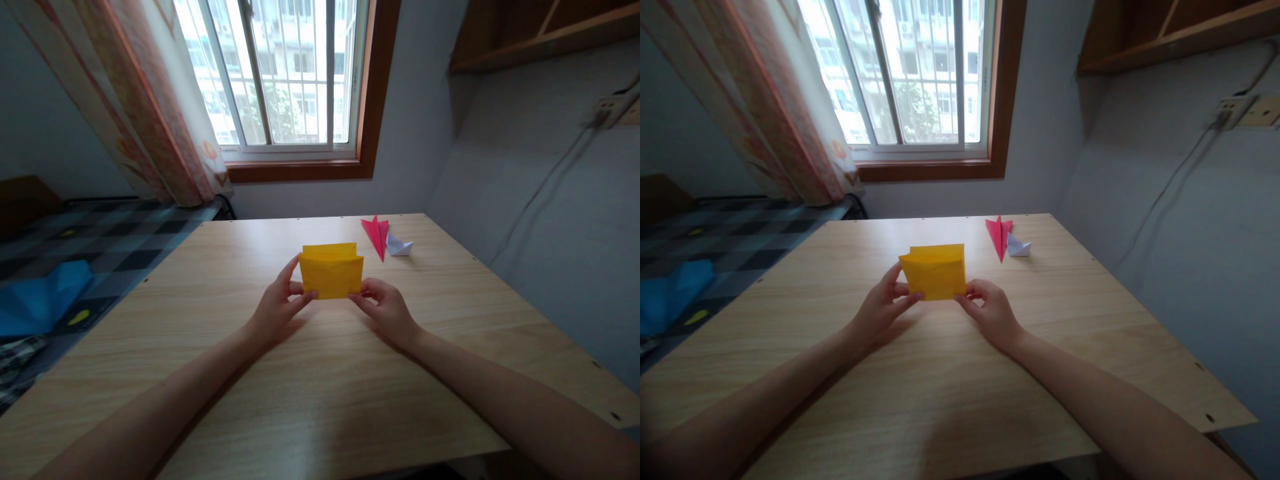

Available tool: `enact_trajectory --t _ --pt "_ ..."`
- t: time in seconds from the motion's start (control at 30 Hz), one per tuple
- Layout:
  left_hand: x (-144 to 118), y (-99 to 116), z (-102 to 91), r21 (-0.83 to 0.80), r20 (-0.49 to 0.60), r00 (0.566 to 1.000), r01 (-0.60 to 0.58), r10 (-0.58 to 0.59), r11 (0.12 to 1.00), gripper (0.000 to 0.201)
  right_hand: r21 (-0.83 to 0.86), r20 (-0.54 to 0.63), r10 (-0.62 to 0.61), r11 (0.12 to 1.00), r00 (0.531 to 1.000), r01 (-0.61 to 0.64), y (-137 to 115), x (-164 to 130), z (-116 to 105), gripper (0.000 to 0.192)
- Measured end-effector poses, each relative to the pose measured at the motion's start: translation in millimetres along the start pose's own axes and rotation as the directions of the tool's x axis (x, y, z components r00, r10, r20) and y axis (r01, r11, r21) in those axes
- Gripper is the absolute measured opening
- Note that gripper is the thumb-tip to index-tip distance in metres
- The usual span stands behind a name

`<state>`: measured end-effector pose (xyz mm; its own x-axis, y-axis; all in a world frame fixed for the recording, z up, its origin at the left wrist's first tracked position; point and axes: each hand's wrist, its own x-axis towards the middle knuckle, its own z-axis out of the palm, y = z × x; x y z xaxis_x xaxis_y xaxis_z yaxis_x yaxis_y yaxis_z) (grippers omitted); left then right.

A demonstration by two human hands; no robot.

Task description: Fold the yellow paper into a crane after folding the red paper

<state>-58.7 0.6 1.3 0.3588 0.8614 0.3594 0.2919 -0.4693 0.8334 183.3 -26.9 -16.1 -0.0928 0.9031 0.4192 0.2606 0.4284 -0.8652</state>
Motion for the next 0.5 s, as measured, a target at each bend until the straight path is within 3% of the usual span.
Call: enact_trajectory --t 0.07,0.13,0.23,0.37,0.5 --pt "1.1 1.8 0.6 -0.016 0.049 0.999 -0.023 0.024 1.000 0.045 0.054 -0.011 0.019 0.998 1.000 -0.018 4.4 -0.1 0.9 0.021" --pt "1.0 3.7 0.6 0.036 0.048 0.997 -0.058 0.057 0.998 0.032 0.145 -0.017 0.052 0.988 0.999 -0.049 8.6 0.0 1.7 0.024" --pt "-0.5 5.8 0.3 0.108 0.025 0.996 -0.084 0.082 0.991 0.028 0.299 -0.008 0.108 0.949 0.994 -0.101 12.5 1.0 2.9 0.035" --pt "-1.2 6.5 0.6 0.080 0.016 0.996 -0.088 0.087 0.993 0.028 0.399 0.061 0.135 0.905 0.989 -0.148 12.5 3.3 4.7 0.052" --pt "-0.4 7.5 4.3 -0.020 0.066 0.997 -0.038 0.039 0.999 0.029 0.401 0.163 0.115 0.900 0.980 -0.172 9.3 4.4 6.8 0.044"
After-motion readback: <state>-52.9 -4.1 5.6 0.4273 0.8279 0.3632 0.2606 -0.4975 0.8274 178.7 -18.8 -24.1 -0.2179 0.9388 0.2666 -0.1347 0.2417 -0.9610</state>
